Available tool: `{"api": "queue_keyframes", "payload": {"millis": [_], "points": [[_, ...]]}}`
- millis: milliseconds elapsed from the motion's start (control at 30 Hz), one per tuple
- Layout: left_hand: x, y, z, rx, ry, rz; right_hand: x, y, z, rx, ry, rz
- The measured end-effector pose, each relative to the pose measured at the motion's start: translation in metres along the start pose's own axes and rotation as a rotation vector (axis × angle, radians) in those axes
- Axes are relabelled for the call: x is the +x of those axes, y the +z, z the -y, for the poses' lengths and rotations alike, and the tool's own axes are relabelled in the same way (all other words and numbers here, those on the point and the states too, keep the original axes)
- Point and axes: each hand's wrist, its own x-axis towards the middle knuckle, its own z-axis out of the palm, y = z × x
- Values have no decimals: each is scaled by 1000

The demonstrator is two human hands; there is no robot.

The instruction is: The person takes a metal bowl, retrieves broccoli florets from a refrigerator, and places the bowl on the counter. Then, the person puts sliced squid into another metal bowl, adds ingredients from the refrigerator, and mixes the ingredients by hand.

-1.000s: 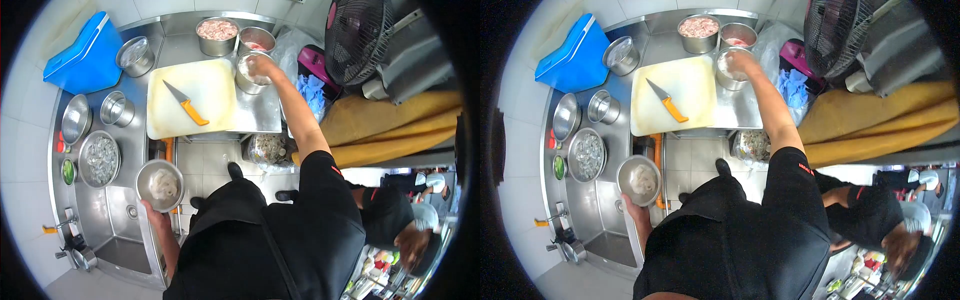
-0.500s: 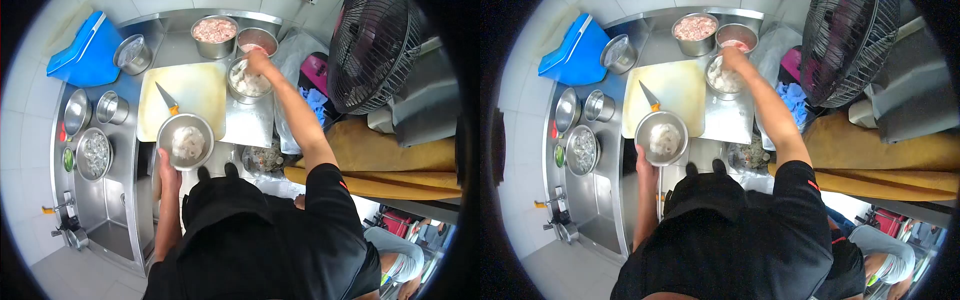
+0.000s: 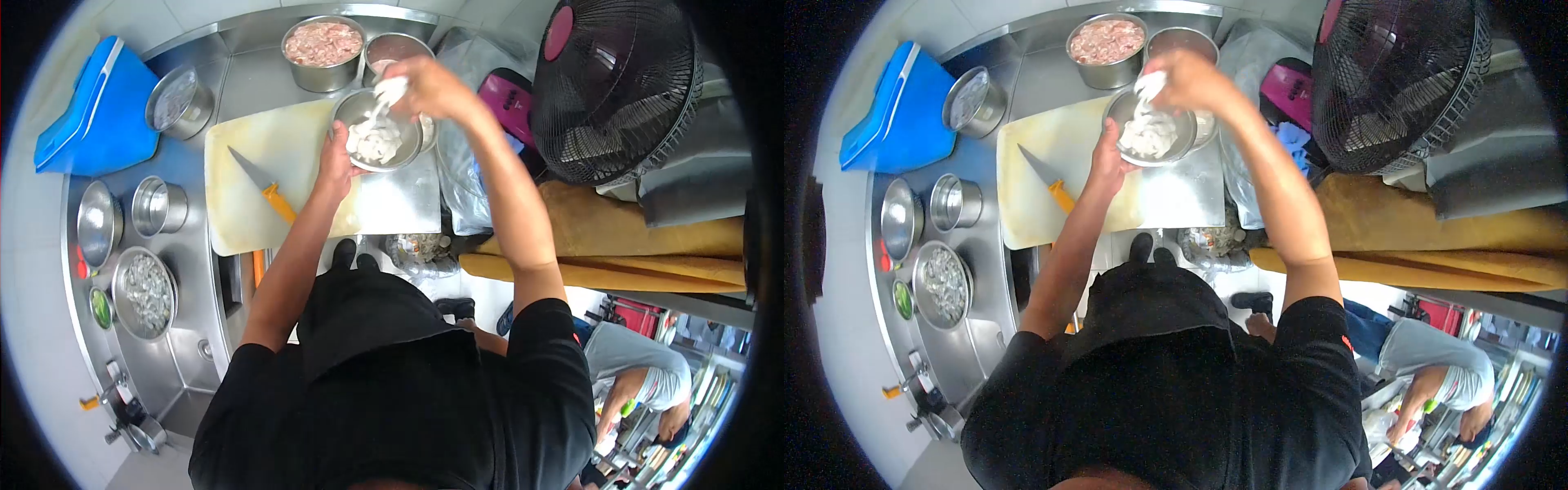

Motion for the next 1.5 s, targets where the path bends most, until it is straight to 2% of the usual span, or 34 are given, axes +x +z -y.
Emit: {"api": "queue_keyframes", "payload": {"millis": [67,133,167,267,300,333,400,433,567,633,767,867,933,1000,1033,1100,1200,1367,1400,1467,1500], "points": [[9,3,-2,10,-52,36,11,39,-31,-437,-25,7],[10,11,-8,-8,-12,9,9,59,-56,-373,-49,38],[17,5,-5,6,-3,33,7,60,-48,-402,68,-132],[39,6,9,149,73,-77,26,89,-61,-408,96,-167],[39,10,5,139,65,-54,35,91,-57,-419,181,-72],[40,12,0,144,59,-44,41,93,-59,-416,190,-80],[44,7,-14,75,-68,-47,50,97,-60,-474,208,-270],[44,1,-20,99,-43,-19,51,96,-63,-480,13,-347],[54,-39,-28,72,43,-63,29,52,-53,-262,-21,-332],[53,-50,-32,71,76,-82,35,45,-85,-411,338,-187],[53,-63,-36,43,125,-109,43,114,-133,-585,258,-274],[44,-64,-42,37,135,-132,55,99,-149,-508,323,-251],[48,-62,-48,32,147,-129,45,69,-129,-521,287,-291],[50,-67,-49,106,155,-88,39,38,-103,-393,422,-172],[49,-64,-50,103,155,-86,34,24,-88,-396,424,-172],[47,-52,-52,139,140,-93,23,2,-54,-167,308,-227],[47,-31,-46,145,126,-41,12,-20,-13,-36,278,-269],[60,-8,-20,63,39,47,7,-18,7,8,162,-307],[59,-3,-18,64,36,56,10,-9,-3,6,167,-315],[58,4,-14,21,-21,69,15,11,-29,-284,-63,-387],[58,5,-13,24,-23,73,18,18,-36,-332,-8,-365]]}}
